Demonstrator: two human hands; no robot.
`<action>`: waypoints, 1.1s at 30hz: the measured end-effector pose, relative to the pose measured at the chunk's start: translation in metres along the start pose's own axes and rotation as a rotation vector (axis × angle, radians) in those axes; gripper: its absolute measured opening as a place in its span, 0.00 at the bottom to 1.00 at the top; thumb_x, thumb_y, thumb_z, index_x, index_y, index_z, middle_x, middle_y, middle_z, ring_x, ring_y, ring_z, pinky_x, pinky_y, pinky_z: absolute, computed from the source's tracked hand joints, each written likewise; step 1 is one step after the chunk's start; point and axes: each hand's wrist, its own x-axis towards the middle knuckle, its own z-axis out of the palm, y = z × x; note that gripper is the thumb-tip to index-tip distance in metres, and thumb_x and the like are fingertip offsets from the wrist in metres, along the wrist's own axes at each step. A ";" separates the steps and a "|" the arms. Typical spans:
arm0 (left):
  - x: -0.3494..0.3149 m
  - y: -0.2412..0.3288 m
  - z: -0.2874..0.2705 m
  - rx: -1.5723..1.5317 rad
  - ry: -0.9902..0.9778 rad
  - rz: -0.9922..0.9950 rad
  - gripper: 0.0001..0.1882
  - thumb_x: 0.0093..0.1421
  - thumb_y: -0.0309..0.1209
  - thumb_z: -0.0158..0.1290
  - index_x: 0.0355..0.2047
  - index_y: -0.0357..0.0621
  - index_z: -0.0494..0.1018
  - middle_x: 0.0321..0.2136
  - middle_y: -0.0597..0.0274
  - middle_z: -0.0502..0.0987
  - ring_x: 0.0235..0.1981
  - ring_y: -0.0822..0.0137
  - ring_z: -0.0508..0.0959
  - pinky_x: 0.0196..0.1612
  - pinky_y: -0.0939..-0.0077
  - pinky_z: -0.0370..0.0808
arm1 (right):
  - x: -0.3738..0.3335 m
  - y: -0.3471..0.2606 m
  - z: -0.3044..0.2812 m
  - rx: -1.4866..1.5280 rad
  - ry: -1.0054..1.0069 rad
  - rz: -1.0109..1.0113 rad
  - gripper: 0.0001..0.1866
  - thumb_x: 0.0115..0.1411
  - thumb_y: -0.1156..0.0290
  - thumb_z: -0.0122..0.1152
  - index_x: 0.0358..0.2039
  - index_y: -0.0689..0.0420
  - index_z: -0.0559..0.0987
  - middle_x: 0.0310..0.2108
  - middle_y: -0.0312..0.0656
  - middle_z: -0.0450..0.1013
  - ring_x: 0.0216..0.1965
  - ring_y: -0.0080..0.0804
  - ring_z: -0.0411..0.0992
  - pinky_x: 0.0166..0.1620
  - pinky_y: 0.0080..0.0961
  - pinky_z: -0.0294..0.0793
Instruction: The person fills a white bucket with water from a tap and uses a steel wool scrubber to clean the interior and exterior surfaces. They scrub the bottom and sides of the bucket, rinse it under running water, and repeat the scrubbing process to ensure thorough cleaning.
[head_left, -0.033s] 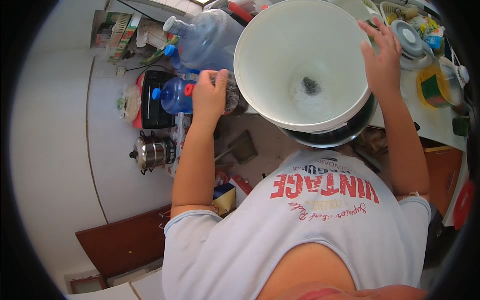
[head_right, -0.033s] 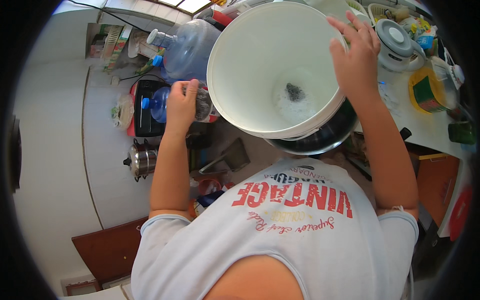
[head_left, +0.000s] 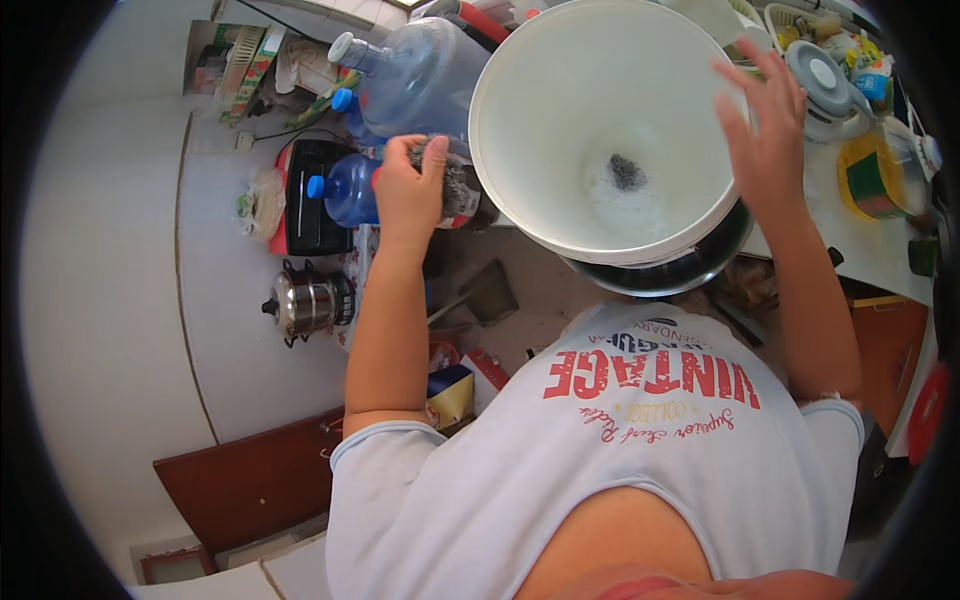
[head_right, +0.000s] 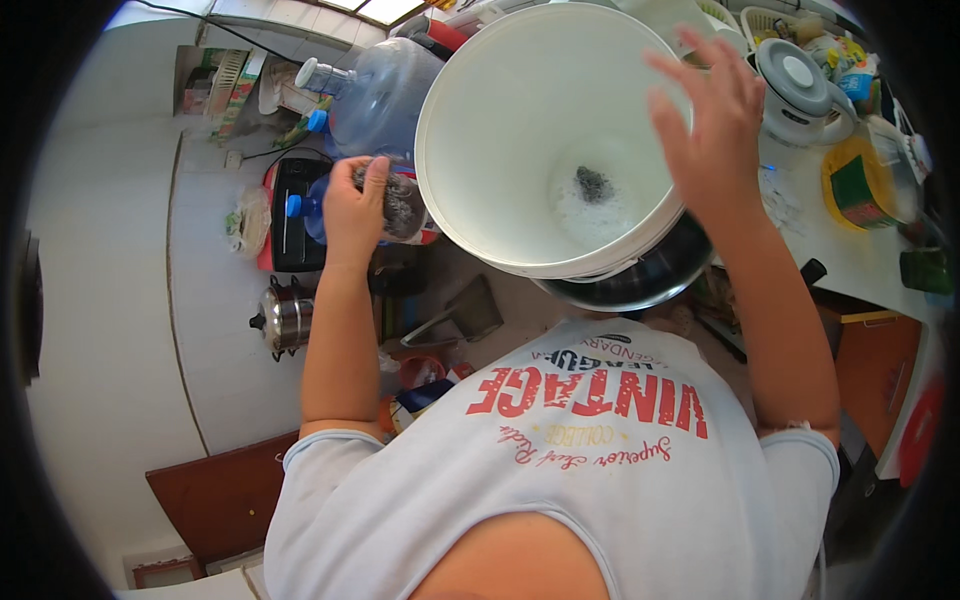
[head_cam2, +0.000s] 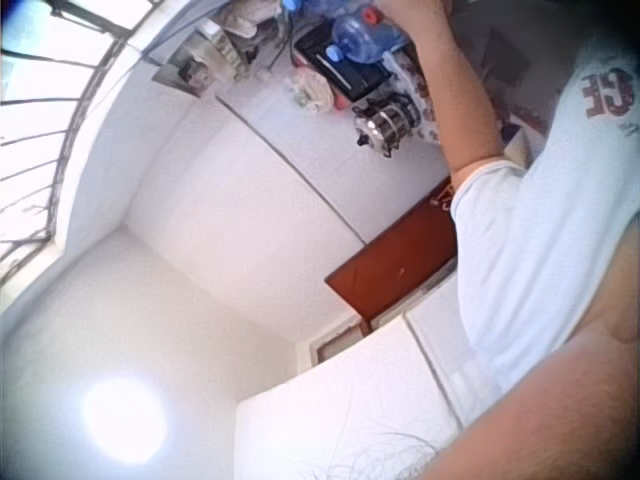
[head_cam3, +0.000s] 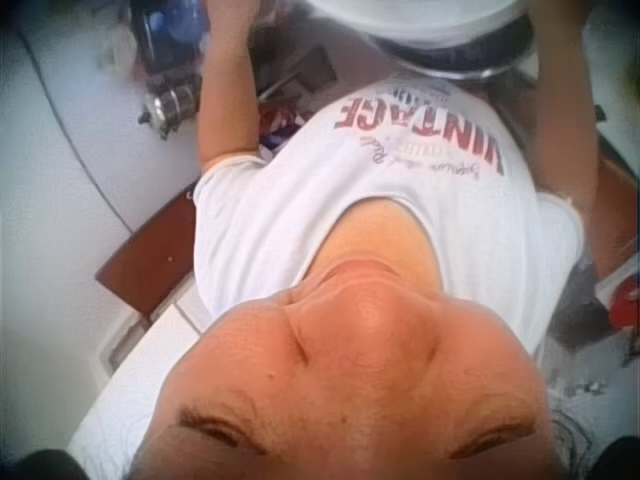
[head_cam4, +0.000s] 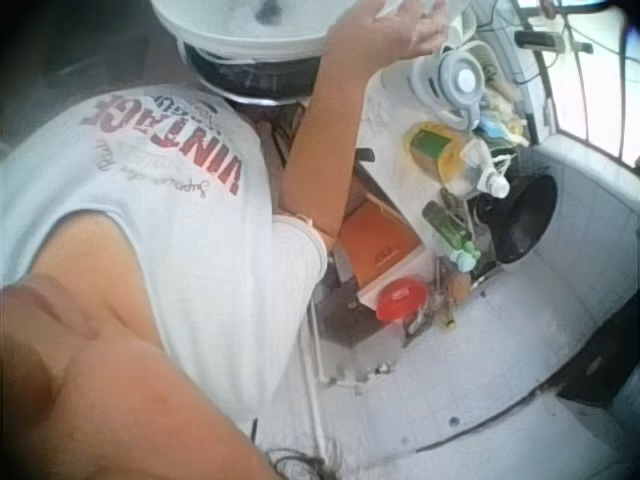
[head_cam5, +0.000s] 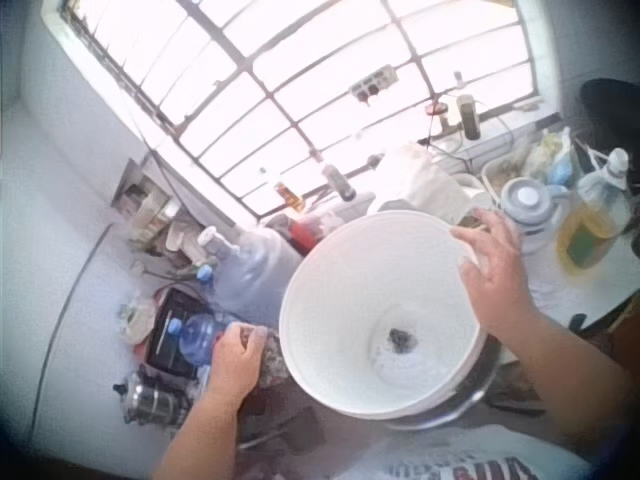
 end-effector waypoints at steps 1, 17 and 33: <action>0.004 0.001 -0.006 0.004 0.090 0.045 0.23 0.62 0.46 0.57 0.41 0.36 0.72 0.35 0.47 0.78 0.37 0.51 0.78 0.43 0.63 0.73 | -0.006 -0.011 -0.011 0.069 -0.074 -0.123 0.16 0.54 0.65 0.59 0.43 0.55 0.79 0.39 0.39 0.77 0.44 0.44 0.73 0.59 0.40 0.62; 0.008 -0.015 0.052 -0.061 -0.003 0.716 0.13 0.64 0.34 0.47 0.23 0.44 0.74 0.35 0.61 0.75 0.42 0.56 0.68 0.51 0.63 0.63 | -0.043 -0.024 -0.017 0.333 -0.299 -0.340 0.24 0.44 0.47 0.62 0.13 0.51 0.62 0.19 0.34 0.57 0.26 0.33 0.60 0.38 0.29 0.61; -0.052 0.027 0.016 0.061 -0.280 0.823 0.07 0.60 0.33 0.53 0.28 0.45 0.76 0.29 0.62 0.75 0.35 0.56 0.72 0.42 0.63 0.70 | -0.042 -0.031 -0.017 0.341 -0.340 -0.335 0.20 0.39 0.51 0.63 0.15 0.51 0.65 0.20 0.33 0.59 0.29 0.32 0.62 0.39 0.29 0.61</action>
